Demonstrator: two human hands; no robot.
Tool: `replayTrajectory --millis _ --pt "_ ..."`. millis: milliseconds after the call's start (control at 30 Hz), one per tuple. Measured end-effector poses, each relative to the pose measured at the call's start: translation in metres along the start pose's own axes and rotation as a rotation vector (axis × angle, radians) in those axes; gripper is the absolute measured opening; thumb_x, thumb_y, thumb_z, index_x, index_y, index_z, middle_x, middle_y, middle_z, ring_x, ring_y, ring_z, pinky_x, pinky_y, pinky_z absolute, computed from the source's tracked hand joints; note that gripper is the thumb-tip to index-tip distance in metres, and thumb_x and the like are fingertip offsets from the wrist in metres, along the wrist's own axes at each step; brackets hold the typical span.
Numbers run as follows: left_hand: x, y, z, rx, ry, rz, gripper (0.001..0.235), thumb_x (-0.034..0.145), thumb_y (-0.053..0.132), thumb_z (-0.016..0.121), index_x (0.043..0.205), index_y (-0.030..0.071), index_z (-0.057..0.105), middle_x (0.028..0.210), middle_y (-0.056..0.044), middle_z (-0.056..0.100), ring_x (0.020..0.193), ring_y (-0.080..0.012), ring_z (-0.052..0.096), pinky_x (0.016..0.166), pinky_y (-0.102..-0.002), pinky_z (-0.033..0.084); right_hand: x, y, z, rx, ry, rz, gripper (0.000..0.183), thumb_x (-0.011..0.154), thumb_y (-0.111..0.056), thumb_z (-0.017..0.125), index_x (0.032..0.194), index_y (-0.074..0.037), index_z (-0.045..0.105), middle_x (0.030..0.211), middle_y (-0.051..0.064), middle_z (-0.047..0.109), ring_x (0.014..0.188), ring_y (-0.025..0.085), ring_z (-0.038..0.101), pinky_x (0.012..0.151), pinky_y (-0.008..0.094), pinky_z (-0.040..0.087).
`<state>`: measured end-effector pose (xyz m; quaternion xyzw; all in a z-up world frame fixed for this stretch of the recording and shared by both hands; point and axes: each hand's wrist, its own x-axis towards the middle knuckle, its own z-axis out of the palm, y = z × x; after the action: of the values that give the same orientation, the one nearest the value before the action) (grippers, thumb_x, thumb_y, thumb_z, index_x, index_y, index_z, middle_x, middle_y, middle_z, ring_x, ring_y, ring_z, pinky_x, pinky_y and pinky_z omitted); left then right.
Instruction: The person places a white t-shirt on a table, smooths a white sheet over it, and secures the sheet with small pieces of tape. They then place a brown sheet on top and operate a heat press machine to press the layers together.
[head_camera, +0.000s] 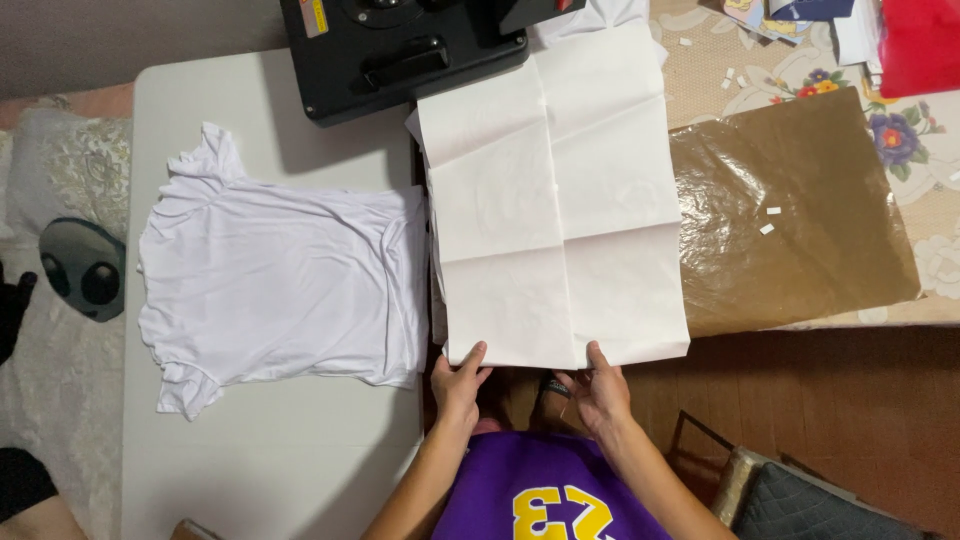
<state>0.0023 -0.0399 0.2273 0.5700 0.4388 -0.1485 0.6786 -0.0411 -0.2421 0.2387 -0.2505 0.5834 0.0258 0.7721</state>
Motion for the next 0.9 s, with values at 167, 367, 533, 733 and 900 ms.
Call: replayTrajectory --millis 167,367,533,733,900 --pt "-0.043 0.038 0.01 0.036 0.026 0.064 0.076 0.098 0.012 0.09 0.157 -0.014 0.05 0.142 -0.033 0.049 0.137 -0.0456 0.062 0.104 -0.058 0.07 -0.017 -0.008 0.003 -0.049 0.015 -0.04 0.051 0.117 -0.025 0.067 0.159 -0.008 0.045 0.146 0.024 0.046 0.135 0.037 0.054 0.112 0.063 0.061" --pt "-0.062 0.053 0.017 0.036 0.065 0.141 0.077 0.098 0.011 0.088 0.158 -0.015 0.048 0.146 -0.037 0.049 0.136 -0.0475 0.063 0.099 -0.057 0.072 -0.035 -0.009 0.006 -0.039 0.044 -0.112 0.044 0.114 -0.027 0.071 0.149 -0.01 0.05 0.127 0.013 0.051 0.112 0.026 0.059 0.095 0.042 0.07" --pt "-0.069 0.057 0.019 0.023 0.098 0.194 0.075 0.096 0.011 0.089 0.156 -0.014 0.052 0.145 -0.036 0.053 0.133 -0.0439 0.065 0.097 -0.054 0.072 -0.046 -0.016 0.01 -0.013 0.068 -0.16 0.042 0.111 -0.024 0.077 0.146 -0.011 0.057 0.126 0.013 0.059 0.113 0.027 0.066 0.092 0.037 0.072" --pt "-0.012 0.006 0.01 -0.062 0.11 0.247 0.071 0.096 0.008 0.089 0.153 -0.013 0.052 0.144 -0.034 0.056 0.135 -0.0383 0.06 0.102 -0.051 0.068 -0.018 -0.005 0.009 0.093 0.024 -0.2 0.044 0.108 -0.017 0.08 0.147 -0.009 0.059 0.131 0.014 0.062 0.119 0.027 0.069 0.1 0.038 0.069" --pt "0.041 -0.035 0.006 -0.167 0.122 0.153 0.07 0.097 0.005 0.09 0.153 -0.004 0.05 0.145 -0.029 0.059 0.139 -0.0435 0.062 0.11 -0.062 0.063 0.084 0.04 -0.03 0.138 -0.018 -0.118 0.04 0.107 -0.015 0.082 0.142 -0.015 0.063 0.131 0.015 0.067 0.122 0.036 0.073 0.104 0.05 0.071"
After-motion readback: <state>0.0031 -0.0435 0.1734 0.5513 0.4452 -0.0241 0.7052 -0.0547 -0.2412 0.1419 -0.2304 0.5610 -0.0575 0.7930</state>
